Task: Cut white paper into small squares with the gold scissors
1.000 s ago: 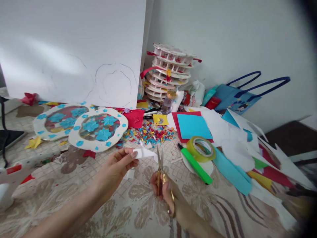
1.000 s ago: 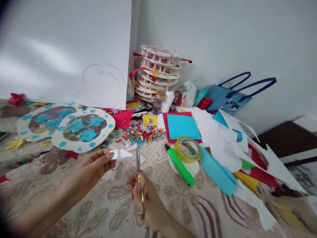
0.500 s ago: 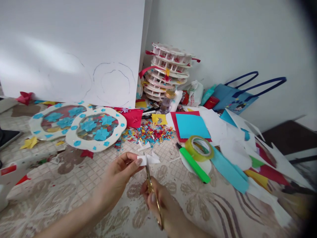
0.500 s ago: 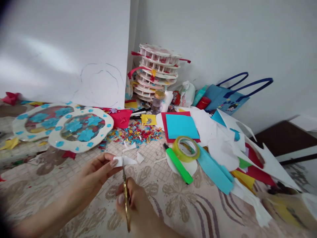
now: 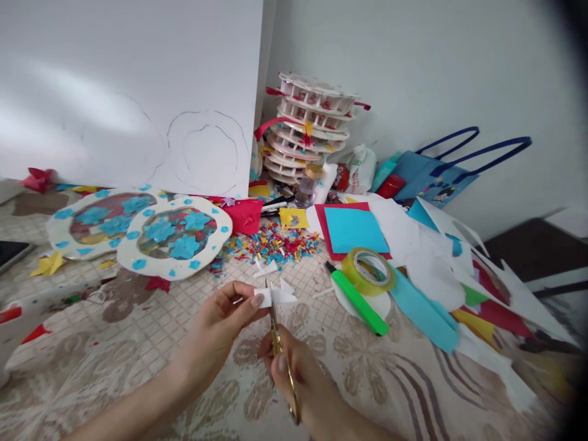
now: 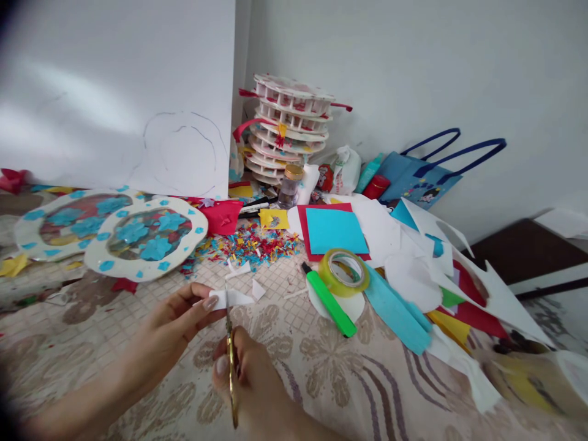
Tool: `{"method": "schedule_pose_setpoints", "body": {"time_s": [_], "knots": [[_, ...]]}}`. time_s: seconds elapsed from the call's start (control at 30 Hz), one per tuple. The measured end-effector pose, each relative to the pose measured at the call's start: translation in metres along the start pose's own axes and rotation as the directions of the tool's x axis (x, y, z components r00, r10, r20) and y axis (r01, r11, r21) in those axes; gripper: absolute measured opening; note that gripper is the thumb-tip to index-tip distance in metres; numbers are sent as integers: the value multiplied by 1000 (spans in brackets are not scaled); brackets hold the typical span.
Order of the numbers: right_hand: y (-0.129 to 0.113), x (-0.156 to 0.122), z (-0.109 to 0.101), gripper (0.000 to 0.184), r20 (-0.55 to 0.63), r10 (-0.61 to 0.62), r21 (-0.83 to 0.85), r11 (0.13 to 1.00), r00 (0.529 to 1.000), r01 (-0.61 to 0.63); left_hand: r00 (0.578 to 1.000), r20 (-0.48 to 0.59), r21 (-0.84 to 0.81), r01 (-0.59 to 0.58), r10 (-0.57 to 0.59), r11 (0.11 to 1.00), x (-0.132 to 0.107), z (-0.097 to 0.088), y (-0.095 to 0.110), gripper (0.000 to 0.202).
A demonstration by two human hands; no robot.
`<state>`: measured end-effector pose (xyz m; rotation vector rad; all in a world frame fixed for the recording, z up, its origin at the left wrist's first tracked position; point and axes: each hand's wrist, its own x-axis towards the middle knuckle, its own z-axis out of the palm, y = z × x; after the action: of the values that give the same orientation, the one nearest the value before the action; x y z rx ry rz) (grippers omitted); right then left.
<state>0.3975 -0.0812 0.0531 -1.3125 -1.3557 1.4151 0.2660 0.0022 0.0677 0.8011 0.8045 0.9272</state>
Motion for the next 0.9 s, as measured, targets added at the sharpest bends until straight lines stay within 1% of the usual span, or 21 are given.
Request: {"method": "schedule_pose_setpoints", "body": {"time_s": [0.07, 0.17, 0.23, 0.43, 0.53, 0.73, 0.83, 0.9], "knots": [[-1, 0, 0, 60, -22, 26, -43, 999, 999, -27, 1000, 2, 1, -2, 2, 1000, 0, 0, 0, 15], [1, 1, 3, 70, -89, 60, -117, 991, 994, -70, 1000, 13, -2, 1, -1, 1000, 1, 0, 0, 14], [3, 2, 6, 73, -137, 72, -143, 986, 988, -92, 1000, 15, -4, 7, -7, 1000, 1, 0, -1, 14], [14, 2, 15, 67, -196, 68, -109, 990, 978, -90, 999, -8, -36, 53, -54, 998, 1, 2, -1, 15], [21, 0, 18, 65, -222, 59, -111, 990, 973, -86, 998, 7, -45, 64, -63, 997, 1, 2, -1, 13], [28, 1, 23, 66, -237, 74, -39, 996, 969, -86, 993, 56, -62, 106, -103, 992, 3, 1, -3, 11], [28, 0, 25, 68, -219, 124, 50, 992, 968, -116, 988, 68, -74, 145, -140, 987, 3, 2, -4, 11], [27, -1, 28, 67, -226, 152, 143, 982, 962, -121, 982, 75, -90, 180, -173, 980, 3, 2, -4, 11]]}}
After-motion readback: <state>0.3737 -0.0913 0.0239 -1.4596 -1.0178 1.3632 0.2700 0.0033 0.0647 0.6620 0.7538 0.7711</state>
